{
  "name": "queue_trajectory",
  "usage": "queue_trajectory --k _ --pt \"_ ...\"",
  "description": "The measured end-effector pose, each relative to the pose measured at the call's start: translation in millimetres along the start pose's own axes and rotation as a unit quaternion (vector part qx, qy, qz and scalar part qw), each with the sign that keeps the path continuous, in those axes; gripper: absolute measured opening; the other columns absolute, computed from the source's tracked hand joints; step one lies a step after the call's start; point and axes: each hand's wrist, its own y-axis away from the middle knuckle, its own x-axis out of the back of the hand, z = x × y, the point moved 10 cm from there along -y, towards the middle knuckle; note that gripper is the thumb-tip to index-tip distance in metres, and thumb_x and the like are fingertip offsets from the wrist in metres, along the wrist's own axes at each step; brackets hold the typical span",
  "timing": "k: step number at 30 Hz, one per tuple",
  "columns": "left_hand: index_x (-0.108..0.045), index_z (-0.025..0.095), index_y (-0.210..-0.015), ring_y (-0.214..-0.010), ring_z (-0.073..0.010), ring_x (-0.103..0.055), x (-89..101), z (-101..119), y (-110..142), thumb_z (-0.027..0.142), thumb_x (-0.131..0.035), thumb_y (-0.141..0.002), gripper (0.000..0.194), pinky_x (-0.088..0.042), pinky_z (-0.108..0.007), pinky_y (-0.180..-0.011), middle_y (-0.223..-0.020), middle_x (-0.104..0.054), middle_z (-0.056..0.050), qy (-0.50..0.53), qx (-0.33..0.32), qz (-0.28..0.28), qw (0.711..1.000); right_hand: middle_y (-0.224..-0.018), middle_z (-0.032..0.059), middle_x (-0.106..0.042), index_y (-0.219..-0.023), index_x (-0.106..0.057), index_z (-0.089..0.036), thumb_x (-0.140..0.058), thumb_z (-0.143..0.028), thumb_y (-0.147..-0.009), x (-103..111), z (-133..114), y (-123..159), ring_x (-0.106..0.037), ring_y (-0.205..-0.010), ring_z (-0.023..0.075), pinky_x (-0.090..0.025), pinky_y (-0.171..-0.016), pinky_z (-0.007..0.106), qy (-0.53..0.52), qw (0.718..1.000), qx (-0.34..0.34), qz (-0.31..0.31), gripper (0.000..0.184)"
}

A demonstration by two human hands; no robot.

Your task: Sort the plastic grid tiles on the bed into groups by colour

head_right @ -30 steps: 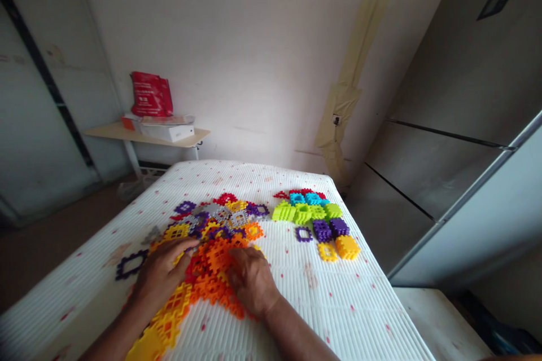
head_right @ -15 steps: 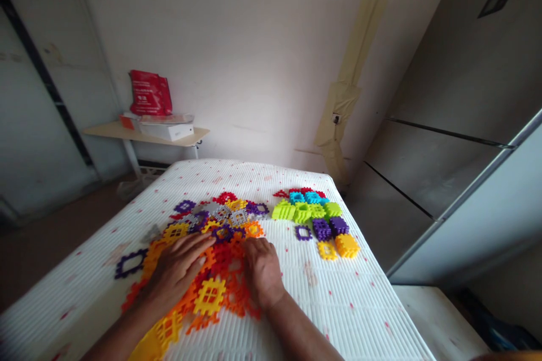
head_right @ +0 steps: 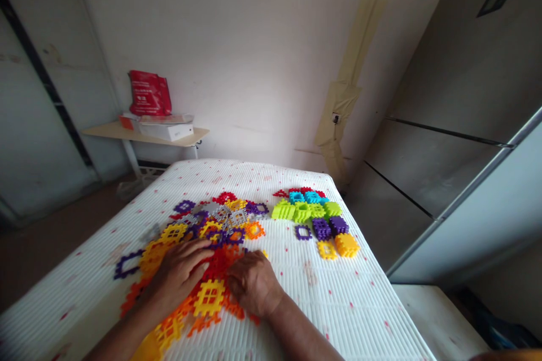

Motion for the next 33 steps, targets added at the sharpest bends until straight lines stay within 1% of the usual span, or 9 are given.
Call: queue_trajectory --k 3,7,10,13,16,19,23,29,33 --pt "-0.068 0.024 -0.087 -0.099 -0.0220 -0.061 2.3 2 -1 0.022 -0.049 -0.082 0.020 -0.044 -0.041 -0.088 -0.103 -0.069 -0.003 0.015 0.004 0.007 1.000 -0.070 -0.0002 -0.064 -0.076 -0.063 -0.020 -0.048 -0.016 -0.084 5 11 1 -0.057 -0.069 0.0125 -0.038 -0.072 0.024 -0.019 1.000 -0.015 0.015 0.017" --pt "-0.065 0.022 -0.078 -0.089 -0.0194 -0.062 4.8 6 -3 0.019 -0.047 -0.082 0.018 -0.045 -0.037 -0.082 -0.091 -0.069 -0.003 0.038 0.007 -0.004 0.999 -0.084 0.0031 -0.068 -0.090 -0.066 -0.019 -0.047 -0.015 -0.085 31 53 0 -0.059 -0.077 0.0131 -0.042 -0.072 0.021 -0.034 0.988 -0.111 0.103 0.020" --pt "-0.062 0.021 -0.074 -0.085 -0.0183 -0.062 5.1 8 -4 0.018 -0.046 -0.082 0.018 -0.045 -0.035 -0.079 -0.085 -0.068 -0.002 0.042 0.008 -0.015 0.999 -0.091 0.0038 -0.067 -0.094 -0.068 -0.020 -0.050 -0.012 -0.082 36 69 -9 -0.058 -0.086 0.0146 -0.042 -0.077 0.022 -0.003 0.987 -0.132 0.095 0.023" --pt "-0.060 0.021 -0.073 -0.083 -0.0179 -0.062 5.0 10 -5 0.017 -0.047 -0.082 0.017 -0.045 -0.034 -0.078 -0.083 -0.068 -0.002 0.042 0.003 -0.016 0.999 -0.095 0.0033 -0.066 -0.099 -0.068 -0.024 -0.052 -0.012 -0.082 23 69 -24 -0.055 -0.092 0.0153 -0.042 -0.080 0.022 0.039 0.991 -0.126 0.029 0.026" --pt "-0.061 0.021 -0.073 -0.082 -0.0178 -0.061 4.2 10 -5 0.017 -0.047 -0.081 0.016 -0.045 -0.034 -0.078 -0.082 -0.068 -0.002 0.042 -0.003 -0.013 0.999 -0.097 0.0037 -0.064 -0.106 -0.067 -0.027 -0.056 -0.021 -0.083 4 67 -37 -0.055 -0.095 0.0167 -0.041 -0.082 0.023 0.068 0.988 -0.138 -0.029 0.026" --pt "-0.061 0.021 -0.073 -0.083 -0.0181 -0.061 1.7 9 -4 0.018 -0.048 -0.082 0.016 -0.045 -0.034 -0.079 -0.083 -0.068 -0.002 0.042 -0.007 -0.015 0.999 -0.096 0.0037 -0.063 -0.107 -0.066 -0.028 -0.057 -0.026 -0.083 -7 68 -43 -0.055 -0.095 0.0177 -0.040 -0.083 0.025 0.090 0.982 -0.156 -0.049 0.026" --pt "-0.062 0.021 -0.073 -0.083 -0.0181 -0.062 0.6 5 -3 0.020 -0.049 -0.081 0.016 -0.045 -0.034 -0.079 -0.083 -0.069 -0.001 0.046 -0.014 0.000 0.999 -0.096 0.0034 -0.062 -0.103 -0.066 -0.027 -0.054 -0.030 -0.085 -12 68 -44 -0.054 -0.094 0.0167 -0.039 -0.082 0.025 0.119 0.979 -0.153 -0.059 0.021" --pt "-0.064 0.024 -0.074 -0.080 -0.0171 -0.063 1.1 1 -1 0.025 -0.052 -0.080 0.014 -0.047 -0.030 -0.077 -0.082 -0.070 0.000 0.054 -0.026 0.033 0.998 -0.094 0.0043 -0.062 -0.092 -0.063 -0.021 -0.053 -0.031 -0.086 8 61 -32 -0.053 -0.091 0.0183 -0.038 -0.076 0.029 0.180 0.973 -0.137 -0.041 0.016" --pt "-0.064 0.024 -0.075 -0.081 -0.0170 -0.064 1.1 -1 0 0.026 -0.053 -0.080 0.013 -0.047 -0.030 -0.078 -0.083 -0.070 0.000 0.056 -0.022 0.036 0.998 -0.088 0.0034 -0.062 -0.083 -0.063 -0.019 -0.055 -0.024 -0.083 34 74 -7 -0.053 -0.085 0.0170 -0.036 -0.074 0.029 0.203 0.964 -0.169 -0.014 0.009"
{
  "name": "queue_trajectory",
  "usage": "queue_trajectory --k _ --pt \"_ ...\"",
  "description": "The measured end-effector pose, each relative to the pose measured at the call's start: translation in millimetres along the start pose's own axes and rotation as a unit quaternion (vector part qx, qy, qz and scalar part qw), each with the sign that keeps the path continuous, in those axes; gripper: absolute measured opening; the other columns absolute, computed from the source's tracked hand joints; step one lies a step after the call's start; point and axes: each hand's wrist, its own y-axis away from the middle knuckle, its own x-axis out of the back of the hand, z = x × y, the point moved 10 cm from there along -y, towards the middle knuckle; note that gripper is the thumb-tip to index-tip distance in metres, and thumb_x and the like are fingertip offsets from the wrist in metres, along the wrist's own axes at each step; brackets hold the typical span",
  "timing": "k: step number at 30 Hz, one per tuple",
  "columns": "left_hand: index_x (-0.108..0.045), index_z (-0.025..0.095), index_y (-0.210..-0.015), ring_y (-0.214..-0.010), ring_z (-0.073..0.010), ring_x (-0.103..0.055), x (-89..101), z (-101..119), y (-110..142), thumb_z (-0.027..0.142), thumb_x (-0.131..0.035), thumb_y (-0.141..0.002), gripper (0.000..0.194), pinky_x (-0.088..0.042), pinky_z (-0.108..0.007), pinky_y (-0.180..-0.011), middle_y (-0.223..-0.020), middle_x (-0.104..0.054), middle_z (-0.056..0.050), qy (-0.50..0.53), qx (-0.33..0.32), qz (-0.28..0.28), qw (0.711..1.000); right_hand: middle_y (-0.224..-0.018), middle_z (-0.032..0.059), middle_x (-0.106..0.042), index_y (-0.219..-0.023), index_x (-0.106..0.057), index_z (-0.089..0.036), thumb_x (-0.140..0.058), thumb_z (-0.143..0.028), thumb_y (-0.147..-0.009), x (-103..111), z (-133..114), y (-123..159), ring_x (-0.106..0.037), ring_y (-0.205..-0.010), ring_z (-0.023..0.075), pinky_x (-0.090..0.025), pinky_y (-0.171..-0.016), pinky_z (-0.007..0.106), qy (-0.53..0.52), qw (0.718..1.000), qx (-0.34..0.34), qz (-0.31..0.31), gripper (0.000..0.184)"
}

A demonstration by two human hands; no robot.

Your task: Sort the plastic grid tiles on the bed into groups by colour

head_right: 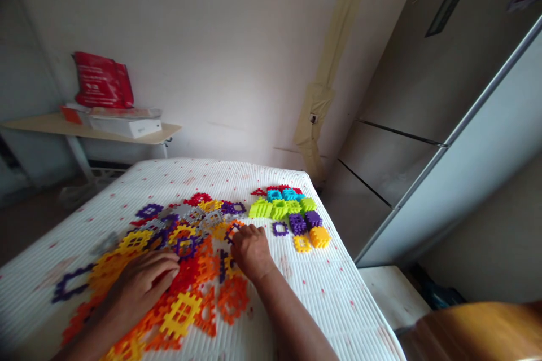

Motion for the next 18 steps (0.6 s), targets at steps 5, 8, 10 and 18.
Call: queue_trajectory --k 5,8,10,18 --pt "-0.065 0.025 -0.076 -0.082 -0.0172 -0.064 -1.1 0 0 0.026 -0.052 -0.080 0.013 -0.047 -0.031 -0.079 -0.084 -0.070 0.001 0.001 0.004 -0.004 1.000 -0.080 0.0037 -0.062 -0.073 -0.063 -0.018 -0.052 -0.015 -0.082 8 57 27 -0.055 -0.080 0.0164 -0.035 -0.070 0.027 0.045 0.994 -0.098 0.031 0.015" --pt "-0.065 0.025 -0.075 -0.082 -0.0173 -0.064 -0.8 0 0 0.026 -0.053 -0.080 0.013 -0.047 -0.031 -0.078 -0.083 -0.070 0.001 0.004 0.001 -0.002 1.000 -0.078 0.0047 -0.063 -0.072 -0.063 -0.017 -0.050 -0.012 -0.082 11 87 37 -0.056 -0.078 0.0166 -0.035 -0.067 0.026 0.066 0.982 -0.169 0.053 0.017" --pt "-0.065 0.025 -0.074 -0.081 -0.0171 -0.064 -0.4 1 -1 0.026 -0.053 -0.079 0.013 -0.047 -0.030 -0.077 -0.082 -0.070 0.001 0.005 -0.004 0.001 1.000 -0.078 0.0062 -0.064 -0.073 -0.064 -0.015 -0.050 -0.011 -0.082 11 100 39 -0.058 -0.078 0.0173 -0.035 -0.065 0.026 0.072 0.975 -0.204 0.056 0.018" --pt "-0.066 0.025 -0.076 -0.081 -0.0172 -0.064 -1.0 -2 1 0.027 -0.054 -0.078 0.012 -0.048 -0.029 -0.077 -0.083 -0.070 0.001 0.004 -0.004 0.006 1.000 -0.081 0.0100 -0.067 -0.075 -0.066 -0.013 -0.051 -0.010 -0.082 4 118 34 -0.062 -0.080 0.0207 -0.038 -0.062 0.026 0.080 0.964 -0.253 0.034 0.017"
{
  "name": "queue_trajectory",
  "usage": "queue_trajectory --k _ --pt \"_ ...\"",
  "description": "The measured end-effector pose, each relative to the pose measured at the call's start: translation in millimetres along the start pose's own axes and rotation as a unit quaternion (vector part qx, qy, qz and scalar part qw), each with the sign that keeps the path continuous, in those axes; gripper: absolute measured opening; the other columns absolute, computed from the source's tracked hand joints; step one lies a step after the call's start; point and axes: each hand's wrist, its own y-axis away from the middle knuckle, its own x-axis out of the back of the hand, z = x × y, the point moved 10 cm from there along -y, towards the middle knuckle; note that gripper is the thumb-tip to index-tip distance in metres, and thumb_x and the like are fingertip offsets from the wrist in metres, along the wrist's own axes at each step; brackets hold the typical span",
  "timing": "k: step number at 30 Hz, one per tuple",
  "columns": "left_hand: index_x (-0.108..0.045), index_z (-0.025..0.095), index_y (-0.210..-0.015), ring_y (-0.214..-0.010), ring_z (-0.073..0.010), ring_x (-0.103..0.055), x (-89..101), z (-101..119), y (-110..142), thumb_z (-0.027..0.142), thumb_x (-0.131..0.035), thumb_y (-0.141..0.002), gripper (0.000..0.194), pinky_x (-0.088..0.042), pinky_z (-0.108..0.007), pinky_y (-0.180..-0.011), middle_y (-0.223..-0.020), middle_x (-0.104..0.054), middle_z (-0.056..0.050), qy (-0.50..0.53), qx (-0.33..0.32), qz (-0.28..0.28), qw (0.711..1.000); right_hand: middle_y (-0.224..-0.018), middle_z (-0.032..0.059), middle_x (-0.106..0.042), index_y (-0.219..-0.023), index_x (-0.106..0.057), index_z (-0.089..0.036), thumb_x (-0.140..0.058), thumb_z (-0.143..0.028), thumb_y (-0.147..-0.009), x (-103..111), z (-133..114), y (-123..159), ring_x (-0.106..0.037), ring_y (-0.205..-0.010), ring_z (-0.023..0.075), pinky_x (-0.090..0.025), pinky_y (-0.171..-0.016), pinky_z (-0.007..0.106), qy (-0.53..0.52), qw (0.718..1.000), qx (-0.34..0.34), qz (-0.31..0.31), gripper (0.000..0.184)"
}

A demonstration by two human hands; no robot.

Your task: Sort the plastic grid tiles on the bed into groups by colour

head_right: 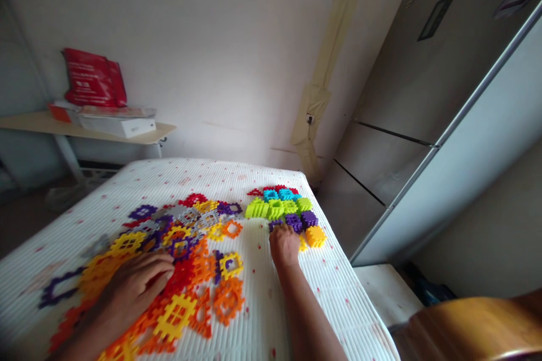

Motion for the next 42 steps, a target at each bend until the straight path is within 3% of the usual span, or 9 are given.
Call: queue_trajectory --k 13,20,42 --pt "-0.065 0.026 -0.076 -0.081 -0.0159 -0.064 -1.8 1 -1 0.026 -0.055 -0.078 0.010 -0.048 -0.028 -0.076 -0.083 -0.070 0.002 -0.008 -0.022 -0.006 1.000 -0.080 0.0089 -0.066 -0.074 -0.066 -0.016 -0.051 -0.018 -0.085 -13 2 -5 -0.061 -0.079 0.0194 -0.039 -0.062 0.026 0.009 1.000 0.002 0.014 0.018" --pt "-0.065 0.025 -0.074 -0.079 -0.0164 -0.064 2.6 4 -2 0.025 -0.055 -0.077 0.010 -0.048 -0.028 -0.075 -0.082 -0.070 0.002 -0.003 -0.021 0.002 1.000 -0.082 0.0070 -0.066 -0.077 -0.066 -0.017 -0.056 -0.025 -0.082 -6 0 -1 -0.061 -0.081 0.0189 -0.038 -0.062 0.025 0.019 1.000 0.003 0.006 0.014" --pt "-0.065 0.024 -0.073 -0.081 -0.0168 -0.064 5.5 7 -4 0.024 -0.052 -0.079 0.014 -0.047 -0.030 -0.078 -0.083 -0.070 0.000 -0.007 0.017 -0.006 1.000 -0.078 0.0085 -0.066 -0.074 -0.065 -0.016 -0.050 -0.015 -0.081 -10 1 -3 -0.061 -0.075 0.0197 -0.035 -0.057 0.026 0.006 1.000 0.000 0.010 0.017"
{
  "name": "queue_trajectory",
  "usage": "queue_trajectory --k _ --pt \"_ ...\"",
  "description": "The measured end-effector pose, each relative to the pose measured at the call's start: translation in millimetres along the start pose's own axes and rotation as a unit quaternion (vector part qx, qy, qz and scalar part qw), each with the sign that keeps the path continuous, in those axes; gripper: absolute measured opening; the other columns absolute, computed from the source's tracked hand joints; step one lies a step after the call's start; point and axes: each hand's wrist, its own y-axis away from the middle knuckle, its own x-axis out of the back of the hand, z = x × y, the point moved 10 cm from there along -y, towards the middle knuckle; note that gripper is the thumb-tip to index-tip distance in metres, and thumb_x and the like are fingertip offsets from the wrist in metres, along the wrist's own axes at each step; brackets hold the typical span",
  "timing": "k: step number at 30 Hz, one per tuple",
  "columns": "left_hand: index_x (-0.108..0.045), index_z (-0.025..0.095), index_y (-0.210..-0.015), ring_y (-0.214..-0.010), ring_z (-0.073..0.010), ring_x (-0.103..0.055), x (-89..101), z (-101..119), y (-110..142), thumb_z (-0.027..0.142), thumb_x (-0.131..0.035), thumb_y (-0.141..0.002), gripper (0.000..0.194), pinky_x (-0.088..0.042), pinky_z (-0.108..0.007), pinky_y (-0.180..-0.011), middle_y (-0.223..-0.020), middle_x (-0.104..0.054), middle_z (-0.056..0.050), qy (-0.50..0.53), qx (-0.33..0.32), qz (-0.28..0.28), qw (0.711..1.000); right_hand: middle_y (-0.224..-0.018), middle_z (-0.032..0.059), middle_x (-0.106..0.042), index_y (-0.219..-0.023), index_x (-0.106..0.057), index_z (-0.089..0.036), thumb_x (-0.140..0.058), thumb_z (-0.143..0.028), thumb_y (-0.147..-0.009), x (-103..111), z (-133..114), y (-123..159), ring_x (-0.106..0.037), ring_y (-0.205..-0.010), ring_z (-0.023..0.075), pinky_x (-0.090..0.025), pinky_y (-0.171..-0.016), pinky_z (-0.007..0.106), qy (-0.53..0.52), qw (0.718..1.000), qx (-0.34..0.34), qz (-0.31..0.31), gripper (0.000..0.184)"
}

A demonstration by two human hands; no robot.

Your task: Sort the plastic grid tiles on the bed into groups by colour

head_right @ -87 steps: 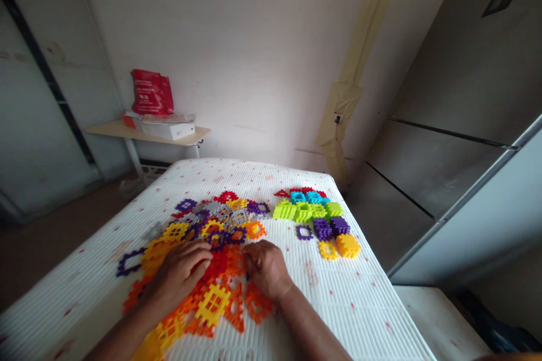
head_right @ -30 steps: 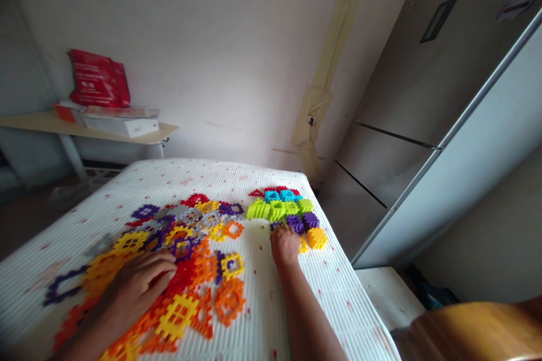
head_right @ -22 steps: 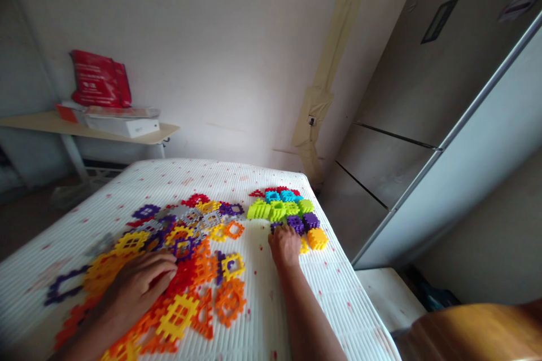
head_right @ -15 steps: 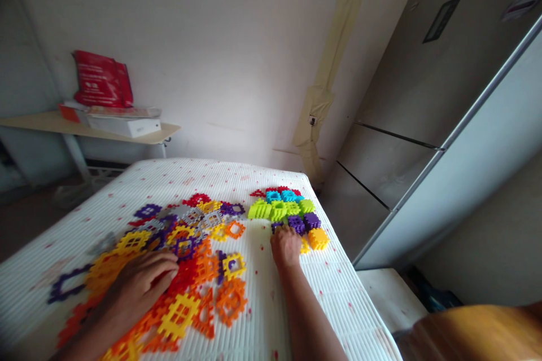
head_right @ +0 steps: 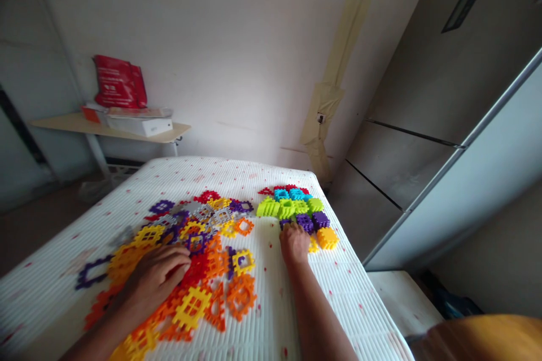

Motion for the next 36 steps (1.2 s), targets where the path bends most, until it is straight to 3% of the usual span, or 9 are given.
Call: queue_trajectory --k 4,7,11,14,17,26,36 --pt "-0.066 0.024 -0.074 -0.081 -0.0173 -0.064 2.1 0 0 0.025 -0.053 -0.079 0.014 -0.048 -0.030 -0.078 -0.084 -0.071 0.000 0.000 -0.003 0.013 1.000 -0.081 0.0075 -0.065 -0.081 -0.065 -0.016 -0.052 -0.020 -0.083 13 -10 4 -0.060 -0.076 0.0185 -0.037 -0.061 0.026 -0.019 0.999 0.013 0.022 0.014" --pt "-0.066 0.024 -0.076 -0.082 -0.0177 -0.064 5.4 -1 0 0.026 -0.052 -0.080 0.015 -0.047 -0.031 -0.079 -0.084 -0.071 0.000 -0.002 0.000 0.030 1.000 -0.084 0.0057 -0.064 -0.091 -0.065 -0.018 -0.051 -0.027 -0.086 26 -38 14 -0.060 -0.079 0.0169 -0.040 -0.066 0.024 -0.111 0.990 0.075 0.032 0.018" --pt "-0.066 0.023 -0.079 -0.082 -0.0181 -0.064 9.5 -3 2 0.027 -0.050 -0.082 0.017 -0.047 -0.032 -0.078 -0.084 -0.071 -0.001 -0.005 0.005 0.041 0.999 -0.092 0.0051 -0.063 -0.102 -0.063 -0.022 -0.053 -0.041 -0.085 27 -92 39 -0.058 -0.087 0.0176 -0.042 -0.073 0.025 -0.190 0.964 0.182 -0.035 0.028" --pt "-0.066 0.022 -0.079 -0.081 -0.0182 -0.064 13.1 -3 2 0.027 -0.050 -0.083 0.017 -0.048 -0.032 -0.077 -0.084 -0.071 -0.001 -0.004 0.004 0.052 0.999 -0.093 0.0064 -0.062 -0.098 -0.063 -0.022 -0.058 -0.048 -0.078 18 -114 53 -0.056 -0.089 0.0216 -0.042 -0.073 0.030 -0.144 0.969 0.187 -0.076 0.034" --pt "-0.066 0.022 -0.080 -0.080 -0.0180 -0.064 13.7 -3 2 0.028 -0.050 -0.083 0.017 -0.048 -0.032 -0.077 -0.084 -0.070 -0.001 -0.001 0.001 0.056 0.998 -0.093 0.0068 -0.060 -0.090 -0.064 -0.021 -0.059 -0.048 -0.076 11 -120 58 -0.055 -0.088 0.0220 -0.040 -0.072 0.032 -0.123 0.972 0.175 -0.097 0.031" --pt "-0.066 0.023 -0.081 -0.082 -0.0187 -0.064 7.5 -8 3 0.029 -0.051 -0.083 0.016 -0.047 -0.033 -0.078 -0.084 -0.070 -0.001 0.005 0.007 0.050 0.999 -0.096 0.0056 -0.060 -0.092 -0.062 -0.019 -0.063 -0.031 -0.067 11 -127 61 -0.052 -0.092 0.0225 -0.037 -0.075 0.034 -0.147 0.962 0.192 -0.127 0.028" --pt "-0.065 0.023 -0.081 -0.081 -0.0183 -0.064 7.1 -6 3 0.029 -0.052 -0.082 0.014 -0.048 -0.032 -0.078 -0.084 -0.070 -0.001 0.010 -0.004 0.051 0.999 -0.096 0.0080 -0.059 -0.091 -0.060 -0.016 -0.061 -0.031 -0.069 11 -128 65 -0.050 -0.093 0.0248 -0.037 -0.075 0.038 -0.135 0.979 0.115 -0.104 0.026"
